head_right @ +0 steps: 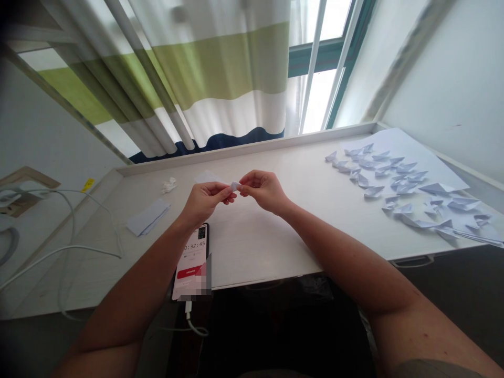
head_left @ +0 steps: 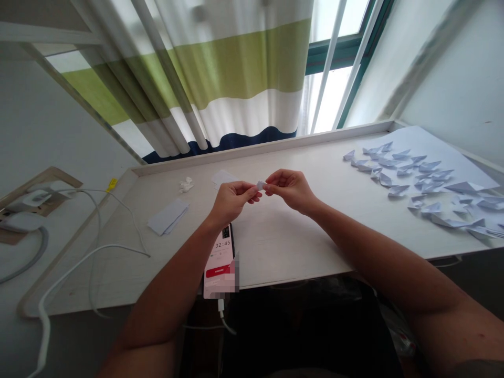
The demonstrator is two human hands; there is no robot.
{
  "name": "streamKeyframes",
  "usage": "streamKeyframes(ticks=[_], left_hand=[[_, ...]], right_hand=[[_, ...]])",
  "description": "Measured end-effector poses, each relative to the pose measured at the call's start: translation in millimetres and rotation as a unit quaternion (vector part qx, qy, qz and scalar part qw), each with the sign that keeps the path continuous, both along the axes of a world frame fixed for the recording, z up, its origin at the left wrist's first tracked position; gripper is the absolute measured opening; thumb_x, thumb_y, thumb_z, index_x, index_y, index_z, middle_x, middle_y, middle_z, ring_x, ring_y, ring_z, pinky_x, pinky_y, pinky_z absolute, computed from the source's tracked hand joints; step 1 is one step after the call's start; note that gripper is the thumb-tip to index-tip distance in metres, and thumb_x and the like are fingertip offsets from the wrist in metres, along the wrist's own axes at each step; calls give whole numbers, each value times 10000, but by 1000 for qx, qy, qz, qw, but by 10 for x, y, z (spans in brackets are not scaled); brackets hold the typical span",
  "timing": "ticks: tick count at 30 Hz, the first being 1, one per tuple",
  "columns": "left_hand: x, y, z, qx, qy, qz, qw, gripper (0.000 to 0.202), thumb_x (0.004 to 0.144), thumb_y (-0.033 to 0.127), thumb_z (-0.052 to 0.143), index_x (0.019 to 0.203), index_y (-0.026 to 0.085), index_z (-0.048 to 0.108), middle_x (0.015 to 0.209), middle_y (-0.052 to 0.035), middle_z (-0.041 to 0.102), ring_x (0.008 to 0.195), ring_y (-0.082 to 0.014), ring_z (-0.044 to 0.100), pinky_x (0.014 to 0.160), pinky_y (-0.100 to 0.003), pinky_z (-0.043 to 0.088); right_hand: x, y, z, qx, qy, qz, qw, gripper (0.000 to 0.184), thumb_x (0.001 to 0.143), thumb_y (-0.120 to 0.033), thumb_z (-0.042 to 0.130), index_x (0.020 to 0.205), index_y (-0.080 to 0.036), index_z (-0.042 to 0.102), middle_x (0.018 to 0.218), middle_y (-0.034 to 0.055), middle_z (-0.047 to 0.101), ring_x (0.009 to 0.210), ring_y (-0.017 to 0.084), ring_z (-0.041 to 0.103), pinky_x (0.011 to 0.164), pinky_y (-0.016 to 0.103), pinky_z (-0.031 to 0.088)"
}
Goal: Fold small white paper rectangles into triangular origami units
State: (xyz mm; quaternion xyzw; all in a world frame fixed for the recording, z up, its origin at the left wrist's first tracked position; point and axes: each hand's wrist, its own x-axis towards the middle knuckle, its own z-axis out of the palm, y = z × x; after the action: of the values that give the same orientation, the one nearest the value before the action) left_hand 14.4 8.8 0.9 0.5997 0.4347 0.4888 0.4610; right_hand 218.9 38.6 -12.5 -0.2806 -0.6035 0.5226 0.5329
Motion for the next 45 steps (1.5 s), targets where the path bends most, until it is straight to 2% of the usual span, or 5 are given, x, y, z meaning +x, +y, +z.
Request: streamKeyframes(ticks=[10, 17, 22, 31, 45], left_hand=[[7, 8, 14, -41, -68, -4, 997, 503, 691, 517, 999, 918, 191, 690, 745, -48, 806, 683, -190, 757, 697, -321, 579], [40, -36, -5, 188, 110, 102, 971, 245, 887, 453, 861, 902, 225, 772, 914, -41, 800, 888, -200, 745, 821, -335, 587], [-10, -31, 14, 243, 157, 74, 954, 180, 898, 416, 858, 977, 255, 851, 1006, -65, 832, 938, -229, 748, 883, -378, 600], [-53, -30, 18, 156, 117, 2, 981, 325, 886, 479, 867, 1085, 222, 871, 1059, -100, 860, 966, -259, 808, 919, -408, 648], [-37, -1, -33, 162, 133, -57, 976, 390, 931, 479, 825, 1185, 185, 798, 1095, -111, 860, 1020, -268, 832, 960, -420, 664]], right_hand=[[-81, -58, -51, 0, -8, 27, 1000, 481, 723, -610, 964, 918, -192, 825, 868, 55, 826, 817, 211, 770, 819, 410, 669], [-78, -35, -75, 1, 3, 1, 1000, 505, 732, -605, 963, 994, -209, 789, 855, 39, 810, 778, 195, 765, 791, 388, 671], [-60, -46, -74, 26, -10, 4, 1000, 487, 774, -589, 942, 1043, -213, 789, 878, 44, 805, 818, 208, 778, 825, 411, 681], [-19, -53, -85, 118, -75, -12, 990, 387, 909, -554, 836, 1113, -227, 795, 975, 66, 824, 913, 230, 786, 904, 441, 666], [-31, -61, -123, 227, -159, -60, 959, 245, 1002, -312, 703, 1205, -244, 822, 960, 61, 774, 873, 214, 751, 821, 407, 675]])
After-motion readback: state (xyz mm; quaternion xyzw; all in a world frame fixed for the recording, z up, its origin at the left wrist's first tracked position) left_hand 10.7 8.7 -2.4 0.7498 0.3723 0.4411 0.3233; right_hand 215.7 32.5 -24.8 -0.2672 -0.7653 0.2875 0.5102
